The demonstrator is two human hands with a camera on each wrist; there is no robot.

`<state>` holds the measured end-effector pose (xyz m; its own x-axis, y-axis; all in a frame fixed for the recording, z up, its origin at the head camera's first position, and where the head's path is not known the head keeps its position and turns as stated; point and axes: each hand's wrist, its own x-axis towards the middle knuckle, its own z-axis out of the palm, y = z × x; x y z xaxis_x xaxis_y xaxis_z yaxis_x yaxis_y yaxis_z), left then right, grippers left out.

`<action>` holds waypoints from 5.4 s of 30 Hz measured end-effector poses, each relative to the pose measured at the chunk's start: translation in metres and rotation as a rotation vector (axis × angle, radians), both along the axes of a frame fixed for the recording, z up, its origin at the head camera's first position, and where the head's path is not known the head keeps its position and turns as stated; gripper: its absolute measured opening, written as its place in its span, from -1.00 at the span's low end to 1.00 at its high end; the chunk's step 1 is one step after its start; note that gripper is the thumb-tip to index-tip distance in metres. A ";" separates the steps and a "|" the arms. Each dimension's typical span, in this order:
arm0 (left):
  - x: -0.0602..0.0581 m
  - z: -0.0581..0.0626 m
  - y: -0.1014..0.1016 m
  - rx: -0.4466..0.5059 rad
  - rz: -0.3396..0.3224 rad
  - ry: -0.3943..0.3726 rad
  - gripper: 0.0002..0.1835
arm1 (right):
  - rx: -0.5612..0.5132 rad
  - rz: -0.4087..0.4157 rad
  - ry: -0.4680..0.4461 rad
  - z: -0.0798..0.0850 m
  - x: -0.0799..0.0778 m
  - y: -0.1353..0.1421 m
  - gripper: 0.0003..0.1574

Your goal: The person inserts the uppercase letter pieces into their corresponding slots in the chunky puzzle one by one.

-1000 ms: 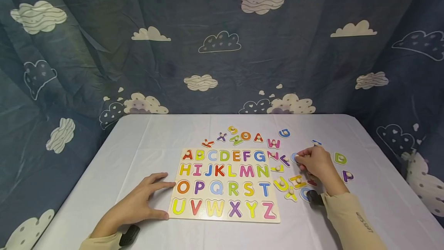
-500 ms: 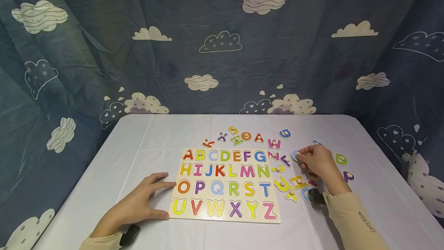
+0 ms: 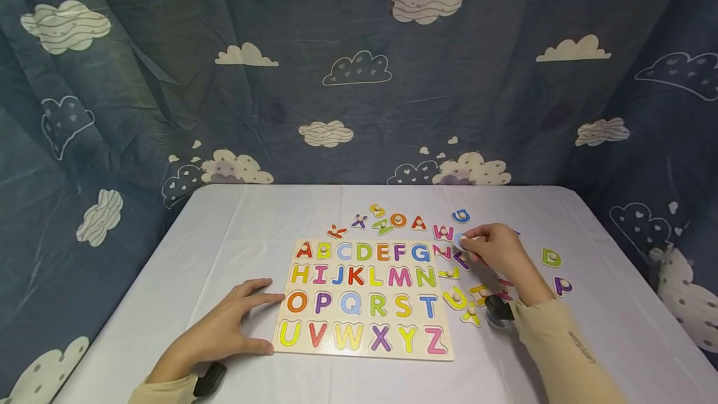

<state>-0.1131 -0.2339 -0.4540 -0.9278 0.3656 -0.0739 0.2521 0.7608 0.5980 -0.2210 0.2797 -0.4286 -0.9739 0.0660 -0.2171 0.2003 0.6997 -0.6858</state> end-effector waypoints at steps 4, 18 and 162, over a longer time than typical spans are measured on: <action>0.000 0.000 0.000 0.000 -0.003 0.003 -0.08 | -0.023 0.046 0.011 0.006 -0.004 -0.011 -0.52; -0.001 -0.003 -0.001 -0.006 -0.010 0.002 -0.07 | -0.126 0.136 0.055 0.006 -0.014 -0.054 -0.60; 0.003 -0.003 0.004 -0.024 0.026 -0.009 -0.08 | -0.015 -0.026 -0.022 -0.008 -0.002 0.095 -0.24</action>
<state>-0.1098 -0.2302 -0.4566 -0.9364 0.3390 -0.0905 0.2266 0.7812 0.5817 -0.2234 0.3752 -0.4371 -0.9669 0.0878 -0.2396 0.2333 0.6840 -0.6911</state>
